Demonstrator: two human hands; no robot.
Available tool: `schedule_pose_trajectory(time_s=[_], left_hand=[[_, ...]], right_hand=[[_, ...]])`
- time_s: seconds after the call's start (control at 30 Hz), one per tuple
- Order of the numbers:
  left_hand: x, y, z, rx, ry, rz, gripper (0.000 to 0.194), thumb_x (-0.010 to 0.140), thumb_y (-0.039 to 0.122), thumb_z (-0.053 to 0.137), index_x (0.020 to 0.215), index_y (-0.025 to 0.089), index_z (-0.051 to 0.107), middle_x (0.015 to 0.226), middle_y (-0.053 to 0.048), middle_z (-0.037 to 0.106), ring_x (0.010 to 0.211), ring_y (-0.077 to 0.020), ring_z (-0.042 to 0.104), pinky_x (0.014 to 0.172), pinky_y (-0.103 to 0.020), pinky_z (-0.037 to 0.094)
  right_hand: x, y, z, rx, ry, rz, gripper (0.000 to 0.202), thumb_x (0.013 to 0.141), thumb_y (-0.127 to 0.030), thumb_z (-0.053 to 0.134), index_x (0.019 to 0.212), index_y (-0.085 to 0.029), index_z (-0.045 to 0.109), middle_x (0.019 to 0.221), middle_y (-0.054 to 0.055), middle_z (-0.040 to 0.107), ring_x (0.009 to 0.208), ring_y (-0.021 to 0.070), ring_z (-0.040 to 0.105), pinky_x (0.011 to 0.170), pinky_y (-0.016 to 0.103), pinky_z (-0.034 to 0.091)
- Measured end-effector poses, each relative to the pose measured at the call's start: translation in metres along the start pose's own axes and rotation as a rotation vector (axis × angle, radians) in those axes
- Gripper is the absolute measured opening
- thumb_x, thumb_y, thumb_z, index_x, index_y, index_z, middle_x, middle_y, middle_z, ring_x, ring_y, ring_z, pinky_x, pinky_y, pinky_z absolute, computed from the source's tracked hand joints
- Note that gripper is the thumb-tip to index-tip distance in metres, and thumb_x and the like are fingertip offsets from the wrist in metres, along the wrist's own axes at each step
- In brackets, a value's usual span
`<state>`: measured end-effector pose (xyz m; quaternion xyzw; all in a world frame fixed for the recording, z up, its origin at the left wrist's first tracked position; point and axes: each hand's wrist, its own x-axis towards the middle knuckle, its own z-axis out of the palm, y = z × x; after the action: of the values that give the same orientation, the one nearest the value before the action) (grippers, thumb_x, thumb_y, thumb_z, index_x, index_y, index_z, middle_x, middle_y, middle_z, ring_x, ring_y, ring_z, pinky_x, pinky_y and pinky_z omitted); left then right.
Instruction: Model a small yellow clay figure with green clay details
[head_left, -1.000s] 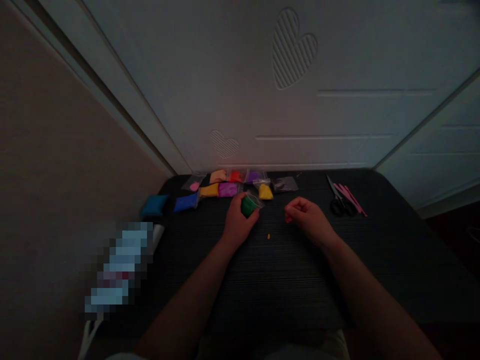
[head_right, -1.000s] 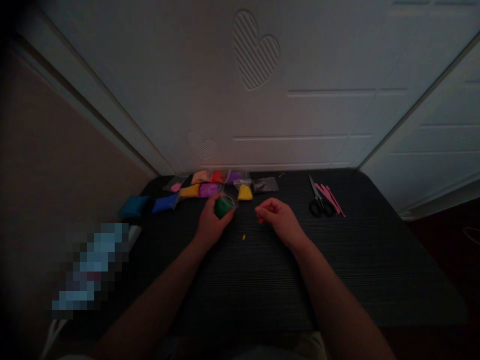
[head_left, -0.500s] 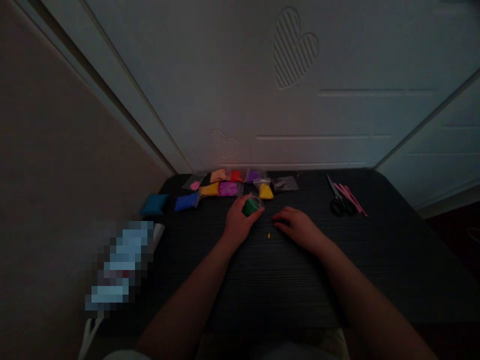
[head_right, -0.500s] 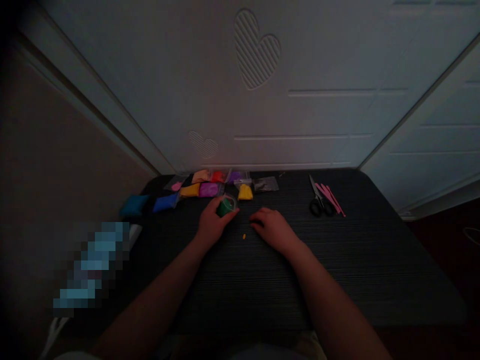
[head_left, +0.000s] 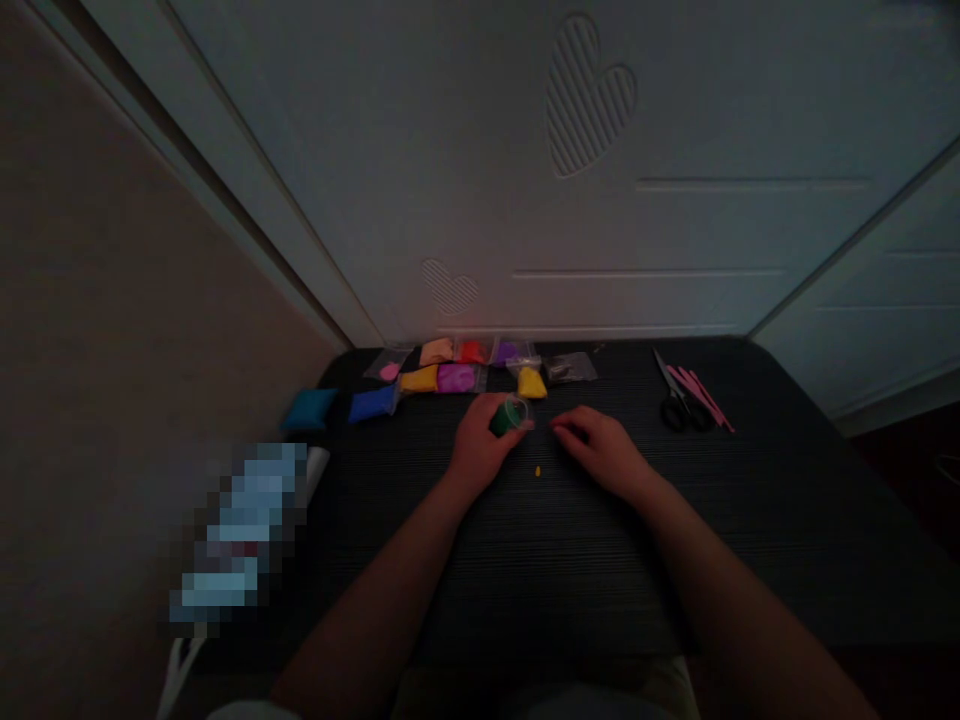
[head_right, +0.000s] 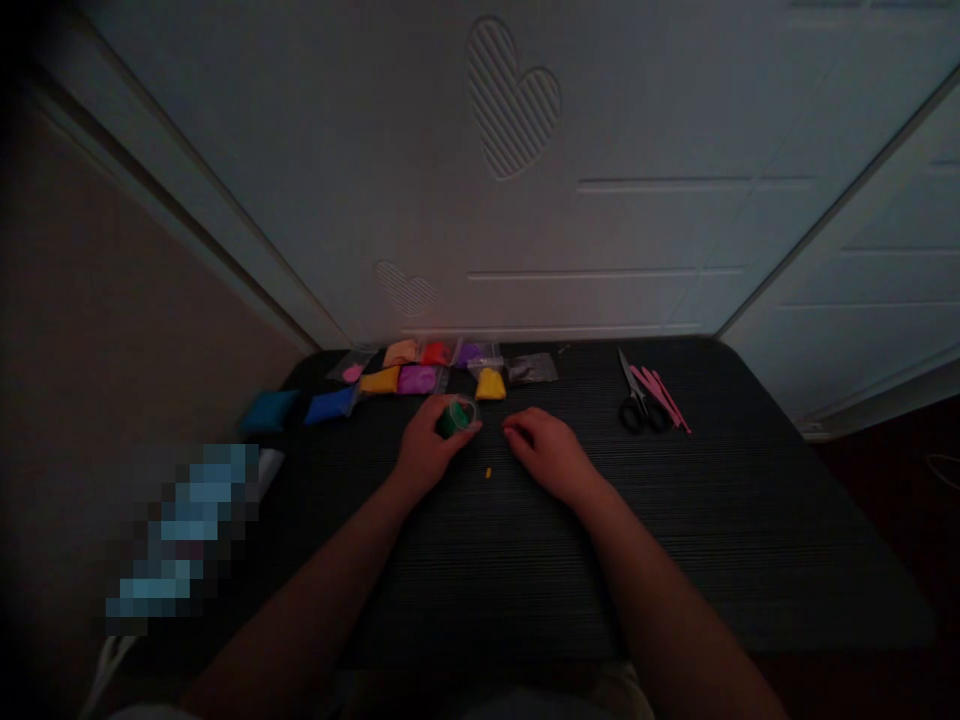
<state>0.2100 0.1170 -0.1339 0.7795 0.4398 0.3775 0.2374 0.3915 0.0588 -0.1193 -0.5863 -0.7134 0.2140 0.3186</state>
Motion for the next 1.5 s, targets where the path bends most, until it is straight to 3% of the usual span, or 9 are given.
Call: schedule_pose_trajectory(time_s=[0.17, 0.33, 0.53, 1.27, 1.37, 1.5], left_hand=[[-0.003, 0.003, 0.002, 0.102, -0.068, 0.131, 0.027, 0.07, 0.022, 0.06, 0.096, 0.02, 0.054, 0.096, -0.004, 0.055, 0.095, -0.0195, 0.049, 0.084, -0.036, 0.042], [-0.007, 0.008, 0.004, 0.218, -0.104, 0.288, 0.031, 0.071, 0.014, 0.056, 0.101, 0.019, 0.054, 0.096, -0.005, 0.054, 0.096, -0.0195, 0.047, 0.085, -0.035, 0.041], [-0.009, 0.012, 0.005, 0.287, -0.138, 0.344, 0.031, 0.074, 0.017, 0.054, 0.105, 0.018, 0.053, 0.098, -0.007, 0.054, 0.096, -0.0202, 0.046, 0.086, -0.036, 0.041], [-0.009, 0.011, 0.006, 0.257, -0.162, 0.32, 0.032, 0.074, 0.016, 0.054, 0.106, 0.019, 0.052, 0.097, -0.006, 0.055, 0.095, -0.0197, 0.047, 0.085, -0.035, 0.042], [-0.009, 0.011, 0.005, 0.235, -0.134, 0.293, 0.033, 0.072, 0.015, 0.056, 0.105, 0.019, 0.052, 0.098, -0.006, 0.055, 0.095, -0.0192, 0.047, 0.085, -0.034, 0.041], [-0.006, 0.006, 0.003, 0.195, -0.087, 0.182, 0.033, 0.071, 0.017, 0.058, 0.103, 0.019, 0.052, 0.099, -0.005, 0.055, 0.097, -0.0187, 0.048, 0.087, -0.033, 0.041]], right_hand=[[-0.002, -0.011, -0.001, 0.064, 0.14, 0.0, 0.015, 0.08, -0.03, 0.05, 0.086, -0.022, 0.061, 0.067, 0.0, 0.052, 0.062, 0.013, 0.05, 0.057, 0.025, 0.038], [-0.004, -0.014, 0.007, 0.063, 0.092, -0.003, 0.016, 0.079, -0.031, 0.052, 0.087, -0.023, 0.064, 0.064, -0.001, 0.051, 0.059, 0.0123, 0.049, 0.055, 0.025, 0.037], [-0.002, -0.013, 0.011, 0.091, 0.041, 0.037, 0.016, 0.077, -0.033, 0.055, 0.085, -0.024, 0.065, 0.066, -0.001, 0.055, 0.059, 0.0119, 0.051, 0.055, 0.024, 0.037], [-0.002, -0.017, 0.012, 0.115, 0.067, 0.034, 0.01, 0.076, -0.029, 0.056, 0.079, -0.022, 0.062, 0.06, -0.003, 0.046, 0.055, 0.0109, 0.044, 0.052, 0.024, 0.032], [-0.002, -0.016, 0.006, 0.242, 0.096, 0.092, 0.01, 0.074, -0.03, 0.058, 0.075, -0.021, 0.062, 0.059, -0.003, 0.046, 0.055, 0.0108, 0.043, 0.052, 0.024, 0.032], [-0.001, -0.011, -0.007, 0.666, 0.216, 0.255, 0.012, 0.071, -0.033, 0.061, 0.074, -0.021, 0.062, 0.061, -0.004, 0.052, 0.058, 0.0105, 0.045, 0.056, 0.024, 0.034]])
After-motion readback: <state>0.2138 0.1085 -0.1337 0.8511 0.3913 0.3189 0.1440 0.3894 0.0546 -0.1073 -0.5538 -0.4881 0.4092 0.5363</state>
